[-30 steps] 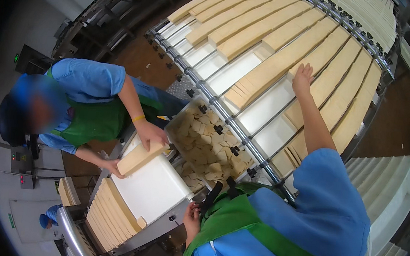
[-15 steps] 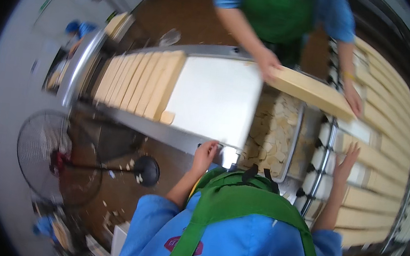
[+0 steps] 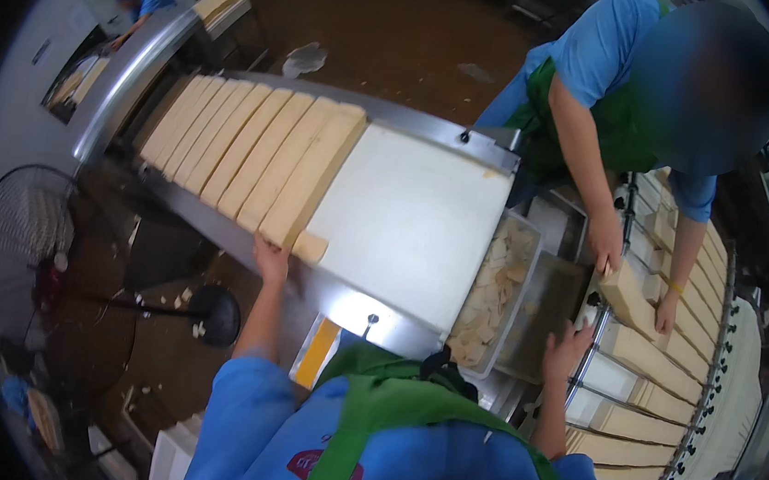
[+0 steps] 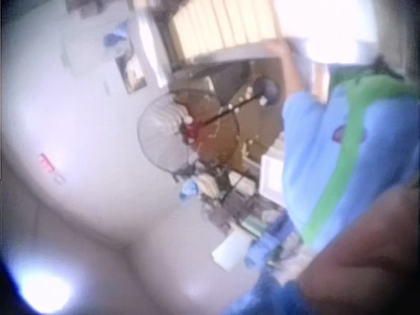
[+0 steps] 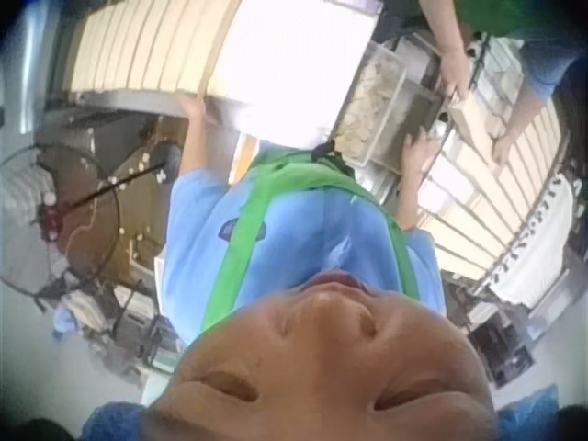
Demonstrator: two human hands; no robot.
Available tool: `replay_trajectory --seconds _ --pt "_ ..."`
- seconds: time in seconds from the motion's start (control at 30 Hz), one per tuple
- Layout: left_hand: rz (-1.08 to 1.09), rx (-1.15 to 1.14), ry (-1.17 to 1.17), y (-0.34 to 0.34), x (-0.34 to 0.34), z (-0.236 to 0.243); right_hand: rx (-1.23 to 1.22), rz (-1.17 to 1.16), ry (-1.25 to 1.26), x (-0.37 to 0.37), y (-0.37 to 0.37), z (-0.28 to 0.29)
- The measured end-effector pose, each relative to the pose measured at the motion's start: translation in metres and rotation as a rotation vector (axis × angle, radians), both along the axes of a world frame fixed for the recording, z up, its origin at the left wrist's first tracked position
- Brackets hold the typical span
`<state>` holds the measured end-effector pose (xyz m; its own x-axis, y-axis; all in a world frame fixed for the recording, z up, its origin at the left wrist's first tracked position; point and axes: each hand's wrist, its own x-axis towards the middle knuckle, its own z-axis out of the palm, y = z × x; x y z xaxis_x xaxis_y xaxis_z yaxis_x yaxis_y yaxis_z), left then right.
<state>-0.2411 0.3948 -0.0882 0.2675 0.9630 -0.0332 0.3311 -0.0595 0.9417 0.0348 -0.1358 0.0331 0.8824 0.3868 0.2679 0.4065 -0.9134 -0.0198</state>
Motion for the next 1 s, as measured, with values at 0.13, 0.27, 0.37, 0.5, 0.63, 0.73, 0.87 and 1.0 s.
replay_trajectory --seconds 0.13,0.27,0.37,0.5,0.63,0.73,0.87,1.0 --pt "-0.18 0.092 0.104 0.011 0.015 0.009 0.357 0.213 0.258 -0.006 0.095 -0.007" --pt "-0.098 0.15 0.265 0.006 0.021 0.038 0.349 0.494 0.533 -0.009 0.226 -0.016" --pt "-0.196 0.152 0.331 0.018 0.005 0.045 0.337 0.735 0.621 -0.003 0.324 -0.017" --pt "-0.344 0.042 0.398 0.02 0.015 0.072 0.249 0.872 0.549 0.032 0.437 -0.043" --pt "-0.378 0.047 0.504 0.018 0.008 0.061 0.119 0.807 0.545 0.064 0.548 -0.049" --pt "-0.427 0.036 0.587 0.015 0.014 0.064 0.012 0.735 0.571 0.085 0.6 -0.061" --pt "-0.465 -0.021 0.672 0.016 0.024 0.071 0.01 0.631 0.561 0.083 0.61 -0.068" --pt "-0.617 0.078 0.696 0.025 0.021 0.061 -0.076 0.5 0.489 0.081 0.568 -0.05"
